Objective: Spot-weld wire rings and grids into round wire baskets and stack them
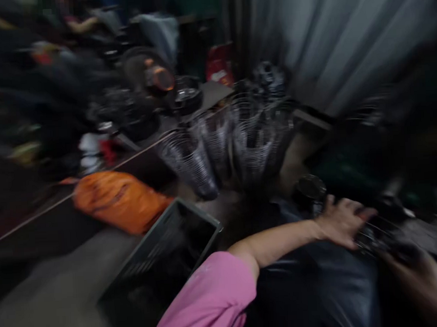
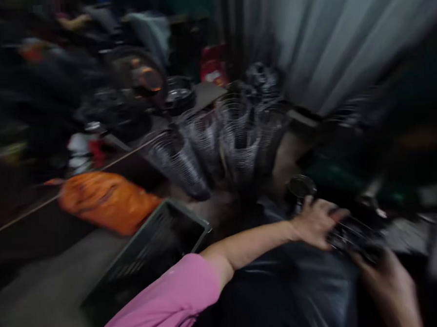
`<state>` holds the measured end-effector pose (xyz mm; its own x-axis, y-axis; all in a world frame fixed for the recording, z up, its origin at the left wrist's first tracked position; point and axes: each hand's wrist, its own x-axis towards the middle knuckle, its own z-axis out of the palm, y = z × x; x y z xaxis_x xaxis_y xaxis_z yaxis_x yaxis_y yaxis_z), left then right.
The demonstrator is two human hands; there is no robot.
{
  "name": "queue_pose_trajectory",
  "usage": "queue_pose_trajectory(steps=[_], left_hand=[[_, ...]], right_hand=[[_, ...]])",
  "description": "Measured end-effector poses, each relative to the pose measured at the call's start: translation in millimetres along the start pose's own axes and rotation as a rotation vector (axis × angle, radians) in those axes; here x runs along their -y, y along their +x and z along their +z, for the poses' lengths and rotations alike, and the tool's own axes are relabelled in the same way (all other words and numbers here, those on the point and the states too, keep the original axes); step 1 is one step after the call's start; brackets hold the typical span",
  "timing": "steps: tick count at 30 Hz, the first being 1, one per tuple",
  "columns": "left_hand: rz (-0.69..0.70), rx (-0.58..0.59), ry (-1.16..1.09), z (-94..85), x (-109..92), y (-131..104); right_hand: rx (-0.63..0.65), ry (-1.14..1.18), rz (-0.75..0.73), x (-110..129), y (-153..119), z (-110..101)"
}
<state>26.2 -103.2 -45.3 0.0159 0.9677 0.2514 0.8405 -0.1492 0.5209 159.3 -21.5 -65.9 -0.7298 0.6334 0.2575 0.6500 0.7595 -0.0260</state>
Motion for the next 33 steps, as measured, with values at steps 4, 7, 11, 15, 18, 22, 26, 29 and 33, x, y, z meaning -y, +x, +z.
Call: queue_pose_trajectory(steps=[4,7,11,15,18,22,26,29,33], left_hand=[[-0.079,-0.035,-0.131,-1.7,-5,0],[-0.090,0.007,-0.184,1.2,-4,4],[-0.098,0.047,-0.148,3.0,-6,8],[-0.095,0.068,-0.124,4.3,-8,17],[-0.087,0.082,-0.111,6.8,-8,26],[-0.092,0.091,-0.119,10.8,-8,35],[-0.085,0.118,-0.126,12.4,-5,44],[-0.062,0.128,-0.132,11.9,-3,51],[-0.070,0.124,-0.117,11.1,1,65]], right_hand=[[-0.091,0.373,0.369,-2,-51,-32],[-0.098,0.614,0.337,4,-52,-28],[-0.024,0.730,0.177,-5,-55,-33],[0.026,0.709,0.054,-17,-61,-39],[0.018,0.691,0.023,-24,-59,-34],[-0.011,0.679,0.018,-32,-55,-24],[-0.048,0.648,0.008,-37,-51,-20],[-0.069,0.621,-0.001,-40,-47,-21],[-0.072,0.584,0.005,-46,-36,-24]])
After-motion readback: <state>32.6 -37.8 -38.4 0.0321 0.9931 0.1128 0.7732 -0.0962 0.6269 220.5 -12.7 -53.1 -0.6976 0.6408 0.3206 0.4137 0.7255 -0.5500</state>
